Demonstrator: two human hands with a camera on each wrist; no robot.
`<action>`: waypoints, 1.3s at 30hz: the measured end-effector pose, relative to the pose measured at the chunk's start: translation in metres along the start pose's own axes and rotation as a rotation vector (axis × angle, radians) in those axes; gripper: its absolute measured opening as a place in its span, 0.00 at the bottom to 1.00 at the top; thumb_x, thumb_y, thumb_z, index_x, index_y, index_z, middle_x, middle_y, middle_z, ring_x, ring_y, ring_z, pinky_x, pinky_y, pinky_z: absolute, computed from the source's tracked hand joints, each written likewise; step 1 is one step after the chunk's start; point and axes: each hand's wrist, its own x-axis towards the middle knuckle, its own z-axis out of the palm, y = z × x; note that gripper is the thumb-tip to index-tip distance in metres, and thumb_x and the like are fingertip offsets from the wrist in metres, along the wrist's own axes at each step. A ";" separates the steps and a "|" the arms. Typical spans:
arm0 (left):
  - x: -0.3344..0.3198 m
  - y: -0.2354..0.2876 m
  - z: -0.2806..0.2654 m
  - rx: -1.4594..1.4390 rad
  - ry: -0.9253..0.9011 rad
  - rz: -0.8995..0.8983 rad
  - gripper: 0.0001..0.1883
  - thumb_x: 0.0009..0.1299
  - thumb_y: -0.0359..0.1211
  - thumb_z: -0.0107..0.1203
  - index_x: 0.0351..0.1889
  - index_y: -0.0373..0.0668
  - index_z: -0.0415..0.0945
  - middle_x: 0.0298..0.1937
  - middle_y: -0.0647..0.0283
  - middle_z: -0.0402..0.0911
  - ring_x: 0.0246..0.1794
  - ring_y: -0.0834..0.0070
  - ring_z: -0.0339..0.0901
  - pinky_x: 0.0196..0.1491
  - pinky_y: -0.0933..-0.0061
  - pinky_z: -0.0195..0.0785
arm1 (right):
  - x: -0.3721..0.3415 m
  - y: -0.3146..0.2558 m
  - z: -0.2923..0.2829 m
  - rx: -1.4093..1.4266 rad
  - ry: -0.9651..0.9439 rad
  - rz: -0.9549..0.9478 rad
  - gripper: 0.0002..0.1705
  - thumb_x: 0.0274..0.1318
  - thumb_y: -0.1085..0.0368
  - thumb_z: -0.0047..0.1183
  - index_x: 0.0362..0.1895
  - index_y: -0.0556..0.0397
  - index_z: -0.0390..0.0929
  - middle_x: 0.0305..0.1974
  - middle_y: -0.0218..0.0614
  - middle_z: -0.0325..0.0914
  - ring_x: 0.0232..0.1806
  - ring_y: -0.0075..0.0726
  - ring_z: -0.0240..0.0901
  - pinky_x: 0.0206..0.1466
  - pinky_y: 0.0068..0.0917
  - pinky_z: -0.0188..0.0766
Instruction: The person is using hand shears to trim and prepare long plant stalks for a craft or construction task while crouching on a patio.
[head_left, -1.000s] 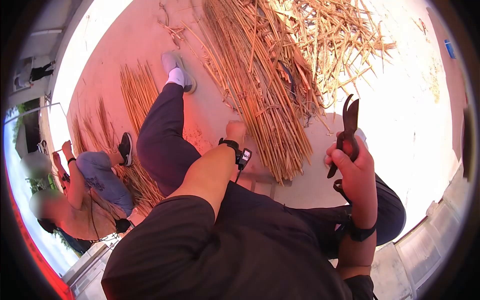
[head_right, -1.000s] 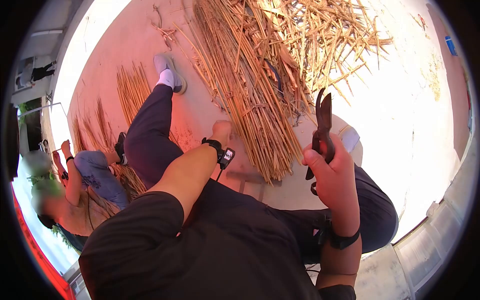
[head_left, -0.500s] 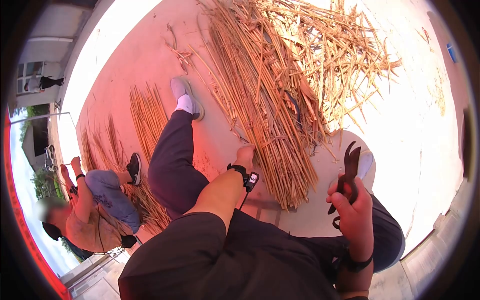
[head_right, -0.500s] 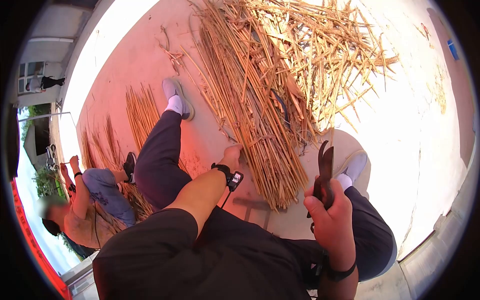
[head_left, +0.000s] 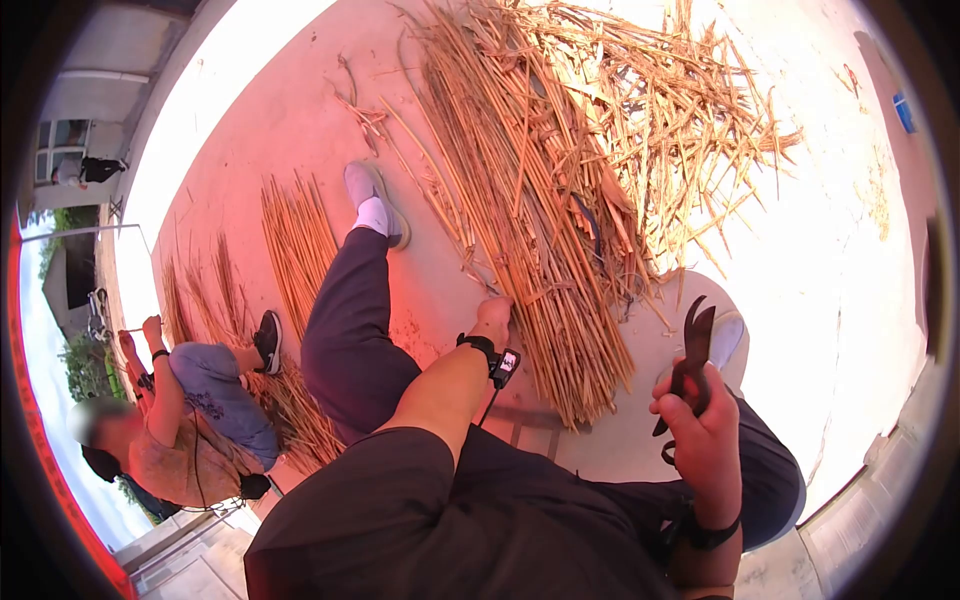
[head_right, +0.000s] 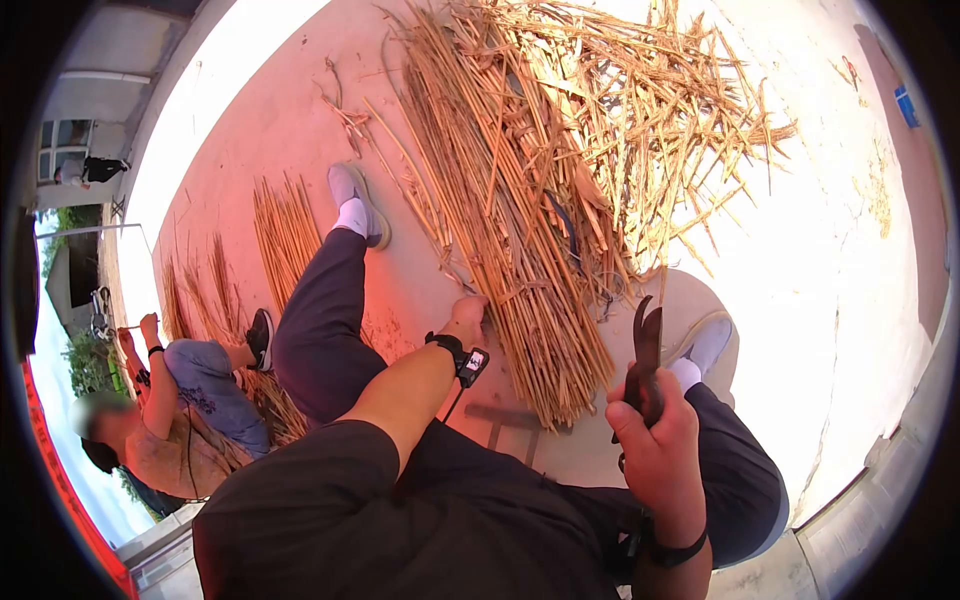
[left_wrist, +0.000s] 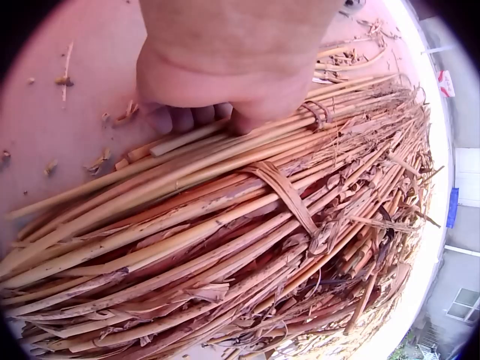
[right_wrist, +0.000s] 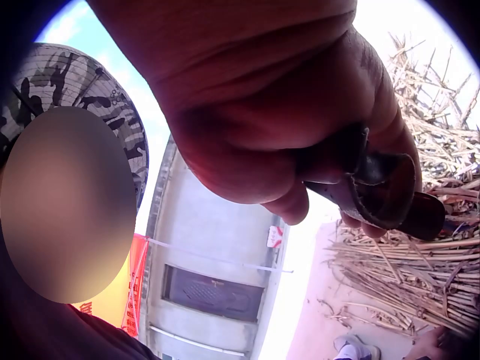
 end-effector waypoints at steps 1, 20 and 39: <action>0.000 0.000 0.000 -0.001 -0.001 0.001 0.14 0.69 0.33 0.60 0.48 0.33 0.82 0.46 0.53 0.83 0.45 0.61 0.79 0.48 0.56 0.71 | 0.000 0.001 0.001 0.006 -0.003 -0.006 0.14 0.61 0.71 0.57 0.50 0.58 0.74 0.32 0.26 0.76 0.31 0.18 0.68 0.36 0.21 0.67; -0.007 0.010 -0.005 0.068 -0.164 -0.010 0.24 0.74 0.38 0.53 0.62 0.32 0.71 0.62 0.48 0.75 0.57 0.52 0.73 0.53 0.41 0.67 | 0.004 0.004 0.006 -0.043 -0.020 -0.020 0.13 0.62 0.69 0.58 0.49 0.57 0.74 0.32 0.27 0.77 0.31 0.19 0.69 0.36 0.21 0.68; -0.016 0.005 -0.020 0.112 -0.120 0.191 0.08 0.73 0.32 0.55 0.39 0.35 0.74 0.34 0.54 0.77 0.29 0.62 0.72 0.30 0.50 0.66 | 0.001 0.001 0.011 -0.078 -0.018 -0.070 0.12 0.63 0.66 0.58 0.47 0.57 0.74 0.29 0.26 0.73 0.29 0.20 0.66 0.34 0.22 0.66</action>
